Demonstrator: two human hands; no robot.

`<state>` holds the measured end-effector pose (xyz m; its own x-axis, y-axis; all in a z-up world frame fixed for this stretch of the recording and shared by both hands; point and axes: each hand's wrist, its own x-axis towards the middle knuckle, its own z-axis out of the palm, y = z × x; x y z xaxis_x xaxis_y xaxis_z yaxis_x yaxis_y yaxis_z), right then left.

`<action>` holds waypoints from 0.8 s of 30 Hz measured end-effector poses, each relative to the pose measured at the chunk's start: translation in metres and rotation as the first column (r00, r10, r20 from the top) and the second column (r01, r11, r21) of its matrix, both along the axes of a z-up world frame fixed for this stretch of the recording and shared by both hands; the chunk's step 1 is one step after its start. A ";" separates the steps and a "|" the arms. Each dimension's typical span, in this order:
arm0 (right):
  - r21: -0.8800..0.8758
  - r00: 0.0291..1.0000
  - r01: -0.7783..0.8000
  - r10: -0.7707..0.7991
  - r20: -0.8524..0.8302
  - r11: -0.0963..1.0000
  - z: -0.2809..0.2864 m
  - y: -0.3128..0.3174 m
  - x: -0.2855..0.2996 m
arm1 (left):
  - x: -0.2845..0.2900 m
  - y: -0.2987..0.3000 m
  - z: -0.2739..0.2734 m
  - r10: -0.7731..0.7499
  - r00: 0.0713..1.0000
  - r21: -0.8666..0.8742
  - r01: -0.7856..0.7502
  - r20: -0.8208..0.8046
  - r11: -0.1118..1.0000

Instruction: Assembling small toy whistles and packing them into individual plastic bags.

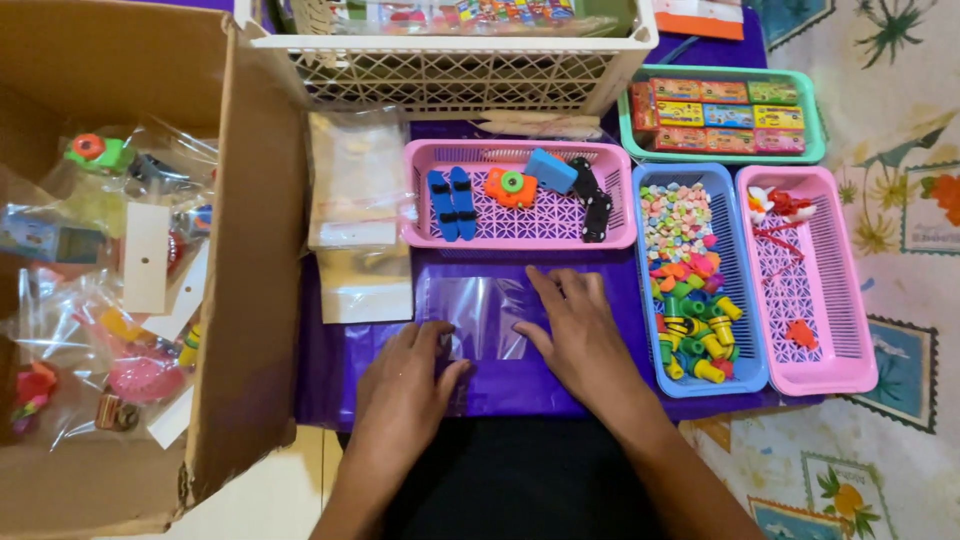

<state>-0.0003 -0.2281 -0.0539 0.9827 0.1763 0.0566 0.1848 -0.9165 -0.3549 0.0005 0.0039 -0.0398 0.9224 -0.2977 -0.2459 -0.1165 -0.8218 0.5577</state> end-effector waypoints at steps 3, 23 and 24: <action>0.026 1.000 0.010 -0.010 0.017 1.000 -0.006 0.000 0.004 | -0.006 0.002 -0.008 0.007 0.999 -0.025 -0.005 0.050 1.000; 0.728 0.929 0.295 -0.006 -0.371 0.619 0.041 -0.007 -0.027 | -0.005 -0.013 0.010 0.100 0.858 -0.637 -0.447 -0.504 0.628; 0.744 0.936 0.270 0.015 -0.351 0.611 0.042 -0.006 -0.029 | -0.004 -0.014 0.010 0.174 0.867 -0.712 -0.484 -0.466 0.508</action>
<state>-0.0289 -0.2345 -0.0115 0.9802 0.0776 -0.1820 -0.1542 -0.2766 -0.9485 -0.0038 -0.0101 -0.0297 0.9165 -0.1987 -0.3472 0.3603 0.0324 0.9323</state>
